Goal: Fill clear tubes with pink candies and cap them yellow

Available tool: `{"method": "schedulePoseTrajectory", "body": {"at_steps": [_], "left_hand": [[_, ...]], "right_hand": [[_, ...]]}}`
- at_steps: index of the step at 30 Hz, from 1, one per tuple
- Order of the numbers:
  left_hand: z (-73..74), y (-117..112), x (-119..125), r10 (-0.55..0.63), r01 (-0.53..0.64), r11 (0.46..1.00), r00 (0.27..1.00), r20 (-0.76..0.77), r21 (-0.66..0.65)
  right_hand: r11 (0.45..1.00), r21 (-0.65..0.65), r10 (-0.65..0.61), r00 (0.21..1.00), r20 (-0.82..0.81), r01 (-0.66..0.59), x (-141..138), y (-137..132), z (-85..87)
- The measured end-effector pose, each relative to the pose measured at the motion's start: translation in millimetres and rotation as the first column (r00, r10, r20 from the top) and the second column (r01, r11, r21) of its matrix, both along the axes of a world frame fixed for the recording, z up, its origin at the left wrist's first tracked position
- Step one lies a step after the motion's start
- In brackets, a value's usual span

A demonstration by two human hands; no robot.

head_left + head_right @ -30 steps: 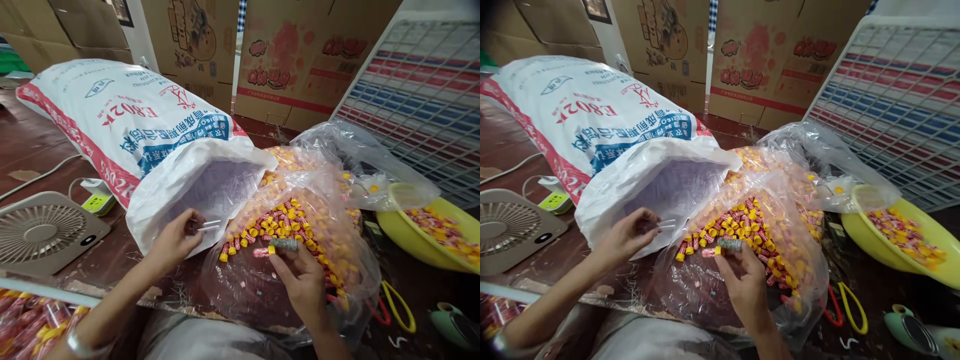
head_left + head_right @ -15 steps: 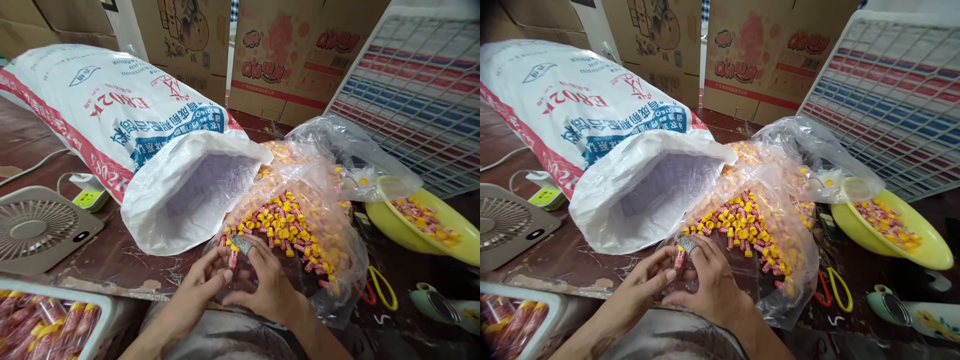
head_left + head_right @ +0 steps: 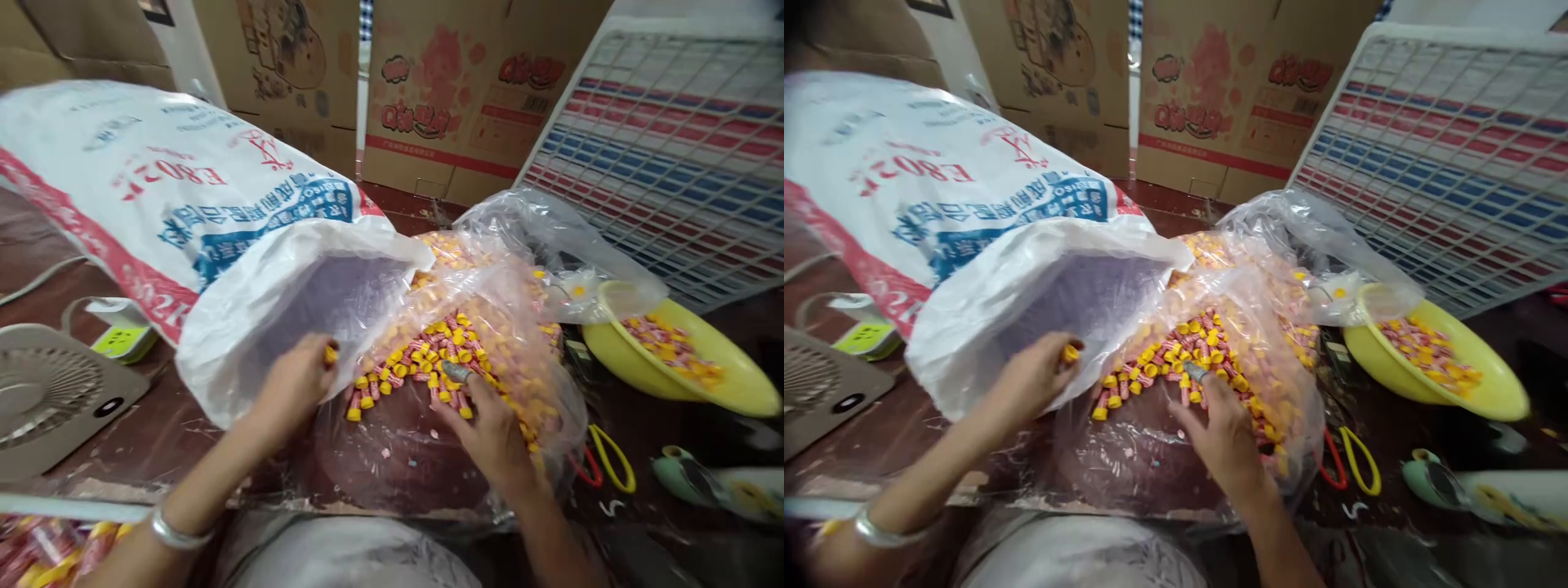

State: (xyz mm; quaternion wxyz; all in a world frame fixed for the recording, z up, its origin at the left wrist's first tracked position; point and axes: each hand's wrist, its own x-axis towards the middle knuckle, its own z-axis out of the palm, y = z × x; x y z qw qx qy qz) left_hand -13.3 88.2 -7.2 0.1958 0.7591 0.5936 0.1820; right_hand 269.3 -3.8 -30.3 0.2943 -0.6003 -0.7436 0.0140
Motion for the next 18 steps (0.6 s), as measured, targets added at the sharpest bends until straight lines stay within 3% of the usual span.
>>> {"method": "schedulePoseTrajectory", "body": {"at_steps": [1,2,5,8,11,13,15,18], "left_hand": [[-1.1,15,-6,0.042,-0.033,0.998,0.984,-0.176,0.053],[-3.3,28,-11,0.072,-0.057,0.996,0.967,-0.245,0.068],[-14.4,53,-18,0.106,-0.095,0.994,0.946,-0.306,0.053],[-23.0,57,-19,0.130,-0.124,0.991,0.936,-0.327,0.040],[-19.9,45,-25,0.117,-0.108,0.993,0.947,-0.300,0.045],[-12.5,28,-29,0.072,-0.072,0.997,0.988,-0.137,0.004],[-4.8,6,-30,0.035,-0.019,0.995,0.986,0.165,-0.096],[1.4,-28,-20,0.039,0.101,0.967,0.848,0.528,-0.233]], "right_hand": [[0.997,-0.014,-0.080,0.996,0.050,0.081,13,-1,-2.6],[0.989,-0.043,-0.134,0.985,0.112,0.140,23,-2,-5.5],[0.955,-0.169,-0.181,0.930,0.321,0.244,32,-8,-15.8],[0.907,-0.231,-0.224,0.869,0.442,0.351,26,-10,-27.7],[0.907,-0.210,-0.259,0.875,0.408,0.366,25,-9,-34.6],[0.942,-0.157,-0.249,0.931,0.268,0.297,29,-10,-32.9],[0.975,-0.103,-0.191,0.981,0.046,0.194,30,-11,-25.6],[0.994,-0.079,-0.093,0.932,-0.350,0.070,17,-13,-8.0]]}}
